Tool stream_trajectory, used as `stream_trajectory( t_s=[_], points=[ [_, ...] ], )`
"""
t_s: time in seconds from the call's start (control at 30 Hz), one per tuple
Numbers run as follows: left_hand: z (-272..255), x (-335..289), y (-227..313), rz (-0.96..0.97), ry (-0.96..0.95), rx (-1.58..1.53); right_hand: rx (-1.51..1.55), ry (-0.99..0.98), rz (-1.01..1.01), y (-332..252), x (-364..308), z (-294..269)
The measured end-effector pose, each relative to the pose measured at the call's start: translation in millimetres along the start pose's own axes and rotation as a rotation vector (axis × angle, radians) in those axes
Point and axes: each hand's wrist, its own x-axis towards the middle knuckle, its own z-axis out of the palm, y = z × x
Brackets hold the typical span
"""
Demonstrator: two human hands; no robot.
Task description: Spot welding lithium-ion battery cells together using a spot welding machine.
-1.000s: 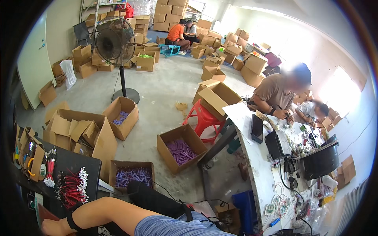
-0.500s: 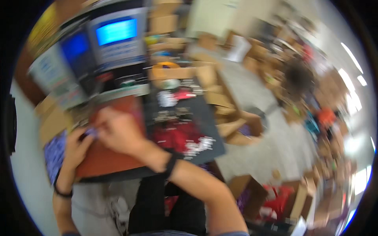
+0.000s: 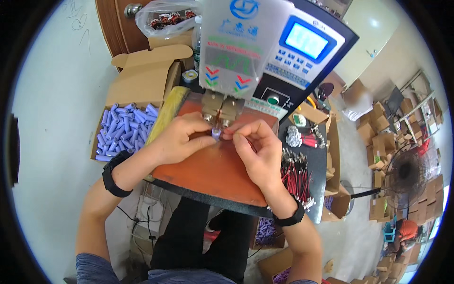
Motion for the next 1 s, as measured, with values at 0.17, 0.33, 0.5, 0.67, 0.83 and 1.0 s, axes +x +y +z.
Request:
stream_trajectory(
  t_s=[0.17,0.33,0.5,0.67,0.83,1.0],
  points=[
    [2,0,-6,0.002,0.025,0.014,0.021,-0.046,0.02,2,3,-4],
    [4,-4,-5,-0.023,0.023,-0.013,0.018,-0.071,-0.012,5,1,-5],
    [1,-1,-4,0.014,0.01,0.008,-0.012,-0.065,-0.033,0,-1,-2],
    [4,-3,-13,0.064,0.021,0.018,-0.031,-0.069,-0.035,9,0,-2],
    [2,-1,-9,0.052,0.021,0.017,-0.063,-0.021,-0.016,1,0,1],
    [7,-3,-12,0.072,0.059,0.006,-0.056,-0.042,-0.032,6,-1,0]
  ],
)
